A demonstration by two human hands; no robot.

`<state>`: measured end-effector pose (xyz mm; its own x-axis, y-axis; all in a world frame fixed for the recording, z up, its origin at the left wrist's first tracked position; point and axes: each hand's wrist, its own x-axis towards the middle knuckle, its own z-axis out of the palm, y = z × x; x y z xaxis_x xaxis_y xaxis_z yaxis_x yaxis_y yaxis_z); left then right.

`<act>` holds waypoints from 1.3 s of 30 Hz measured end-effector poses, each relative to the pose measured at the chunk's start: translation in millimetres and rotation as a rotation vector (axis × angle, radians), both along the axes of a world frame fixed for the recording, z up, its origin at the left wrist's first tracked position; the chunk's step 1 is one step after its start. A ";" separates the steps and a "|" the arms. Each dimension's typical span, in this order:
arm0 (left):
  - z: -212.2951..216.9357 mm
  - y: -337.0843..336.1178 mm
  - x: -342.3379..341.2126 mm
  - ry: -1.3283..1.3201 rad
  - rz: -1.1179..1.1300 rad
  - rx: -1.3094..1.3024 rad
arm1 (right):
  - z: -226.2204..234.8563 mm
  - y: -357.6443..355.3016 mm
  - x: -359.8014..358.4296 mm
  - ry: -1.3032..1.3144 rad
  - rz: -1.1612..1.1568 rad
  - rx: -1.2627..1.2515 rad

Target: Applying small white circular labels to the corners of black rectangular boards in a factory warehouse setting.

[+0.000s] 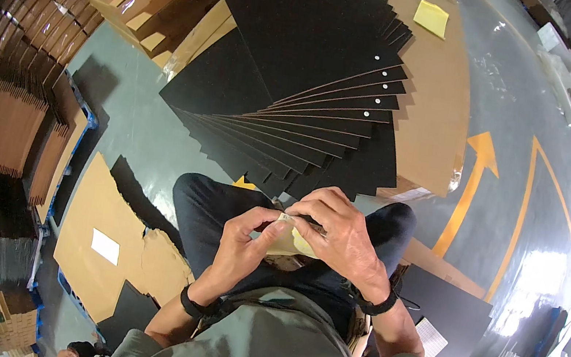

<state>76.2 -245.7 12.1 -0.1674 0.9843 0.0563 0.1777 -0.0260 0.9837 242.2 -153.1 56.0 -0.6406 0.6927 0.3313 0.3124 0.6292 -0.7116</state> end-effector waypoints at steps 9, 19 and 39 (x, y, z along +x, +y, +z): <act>0.7 13.0 4.2 -0.141 -0.049 -0.120 | -5.3 4.4 3.0 -0.056 -0.070 0.242; -17.5 16.9 17.6 -0.226 -0.096 -0.216 | -46.4 127.8 34.4 -0.098 -0.535 -0.396; 5.2 11.3 0.8 -0.367 0.001 -0.201 | -14.2 106.2 24.1 -0.103 -0.263 -0.236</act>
